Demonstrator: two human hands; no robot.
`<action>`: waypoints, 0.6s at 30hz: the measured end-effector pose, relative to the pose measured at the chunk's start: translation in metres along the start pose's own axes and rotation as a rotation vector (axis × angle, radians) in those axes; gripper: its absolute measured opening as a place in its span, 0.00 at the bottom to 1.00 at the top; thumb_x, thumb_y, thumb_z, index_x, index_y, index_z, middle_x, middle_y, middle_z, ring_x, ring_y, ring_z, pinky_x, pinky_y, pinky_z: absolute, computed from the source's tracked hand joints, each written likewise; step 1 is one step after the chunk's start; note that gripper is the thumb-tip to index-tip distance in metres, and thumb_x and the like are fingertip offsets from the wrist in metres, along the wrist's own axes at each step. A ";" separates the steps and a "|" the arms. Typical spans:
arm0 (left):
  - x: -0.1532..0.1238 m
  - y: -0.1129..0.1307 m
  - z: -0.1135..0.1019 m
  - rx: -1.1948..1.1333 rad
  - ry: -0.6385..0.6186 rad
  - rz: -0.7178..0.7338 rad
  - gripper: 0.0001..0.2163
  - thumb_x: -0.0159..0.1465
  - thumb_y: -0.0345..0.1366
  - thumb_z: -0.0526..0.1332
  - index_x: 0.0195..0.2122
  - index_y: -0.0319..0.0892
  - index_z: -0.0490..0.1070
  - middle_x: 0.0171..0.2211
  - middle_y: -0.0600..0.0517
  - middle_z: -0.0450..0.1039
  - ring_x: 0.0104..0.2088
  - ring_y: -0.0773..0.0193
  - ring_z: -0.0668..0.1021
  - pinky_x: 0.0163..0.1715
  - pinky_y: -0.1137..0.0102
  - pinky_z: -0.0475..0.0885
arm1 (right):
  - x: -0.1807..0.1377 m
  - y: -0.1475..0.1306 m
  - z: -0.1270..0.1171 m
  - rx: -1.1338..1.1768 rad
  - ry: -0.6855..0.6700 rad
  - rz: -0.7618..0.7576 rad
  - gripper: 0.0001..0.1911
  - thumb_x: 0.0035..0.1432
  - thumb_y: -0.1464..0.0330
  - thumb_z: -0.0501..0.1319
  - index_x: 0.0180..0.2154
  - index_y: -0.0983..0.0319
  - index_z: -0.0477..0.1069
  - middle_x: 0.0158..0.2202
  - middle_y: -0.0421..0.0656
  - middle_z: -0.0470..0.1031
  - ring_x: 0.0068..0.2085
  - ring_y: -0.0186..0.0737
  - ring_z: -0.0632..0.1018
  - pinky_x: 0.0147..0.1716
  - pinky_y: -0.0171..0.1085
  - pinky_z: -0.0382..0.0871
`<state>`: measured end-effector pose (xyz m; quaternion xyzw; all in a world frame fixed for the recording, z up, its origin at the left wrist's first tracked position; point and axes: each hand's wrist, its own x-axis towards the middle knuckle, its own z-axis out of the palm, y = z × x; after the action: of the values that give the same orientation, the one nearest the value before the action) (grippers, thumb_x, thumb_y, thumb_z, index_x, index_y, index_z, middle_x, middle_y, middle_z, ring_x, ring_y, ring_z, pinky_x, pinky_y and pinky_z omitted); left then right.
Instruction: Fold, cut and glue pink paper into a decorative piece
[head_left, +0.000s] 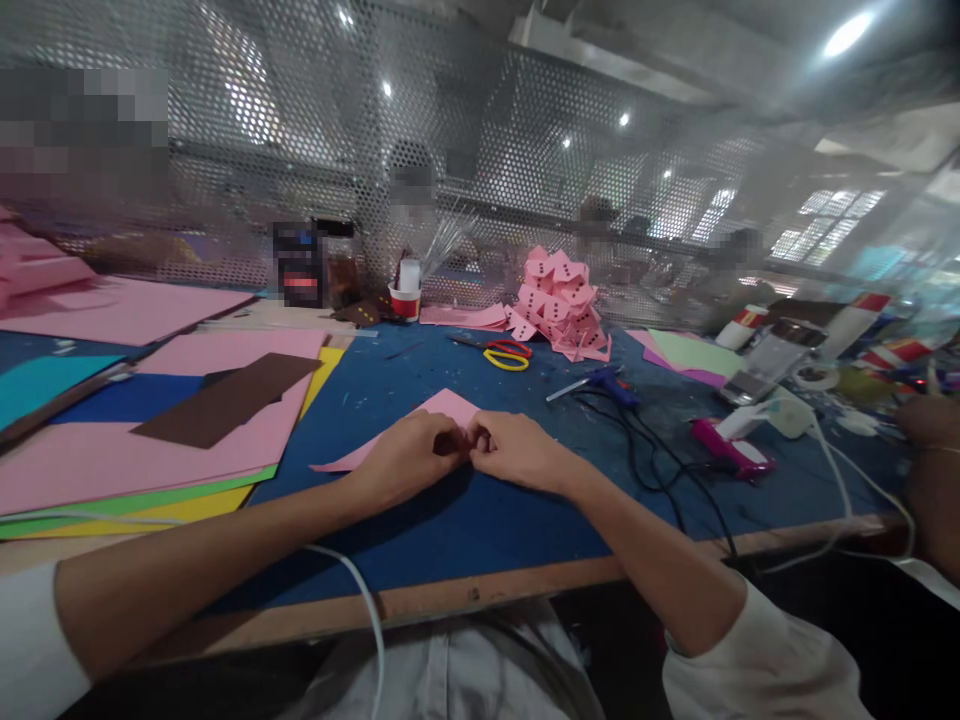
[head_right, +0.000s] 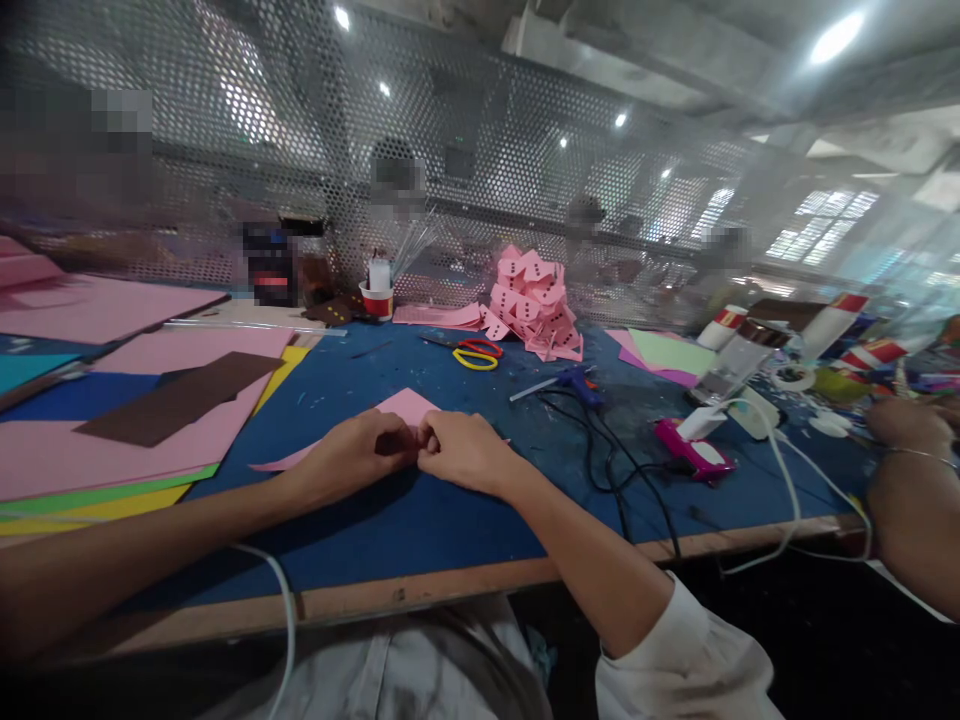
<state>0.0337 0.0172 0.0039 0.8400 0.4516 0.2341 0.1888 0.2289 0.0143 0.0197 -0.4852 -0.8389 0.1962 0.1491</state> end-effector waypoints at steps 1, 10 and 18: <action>0.000 0.000 0.000 0.000 -0.004 0.000 0.05 0.61 0.36 0.62 0.33 0.43 0.77 0.31 0.52 0.79 0.32 0.61 0.77 0.32 0.70 0.64 | 0.000 0.000 -0.001 -0.008 -0.003 -0.010 0.06 0.54 0.71 0.61 0.36 0.59 0.72 0.31 0.36 0.78 0.31 0.33 0.75 0.30 0.33 0.56; -0.001 0.002 -0.001 0.043 0.002 0.014 0.05 0.61 0.35 0.62 0.32 0.43 0.77 0.29 0.52 0.77 0.32 0.60 0.75 0.32 0.69 0.63 | -0.003 0.006 -0.013 -0.015 -0.071 -0.014 0.09 0.55 0.71 0.61 0.40 0.60 0.73 0.36 0.39 0.80 0.34 0.34 0.76 0.31 0.32 0.58; 0.000 0.000 -0.001 0.095 -0.001 0.017 0.05 0.60 0.34 0.60 0.32 0.42 0.76 0.30 0.51 0.77 0.33 0.59 0.75 0.32 0.68 0.64 | -0.005 0.007 -0.019 -0.028 -0.098 0.000 0.09 0.55 0.73 0.60 0.40 0.60 0.73 0.36 0.40 0.79 0.33 0.35 0.75 0.30 0.32 0.59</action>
<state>0.0333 0.0174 0.0046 0.8520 0.4551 0.2133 0.1468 0.2451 0.0167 0.0327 -0.4770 -0.8480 0.2078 0.1009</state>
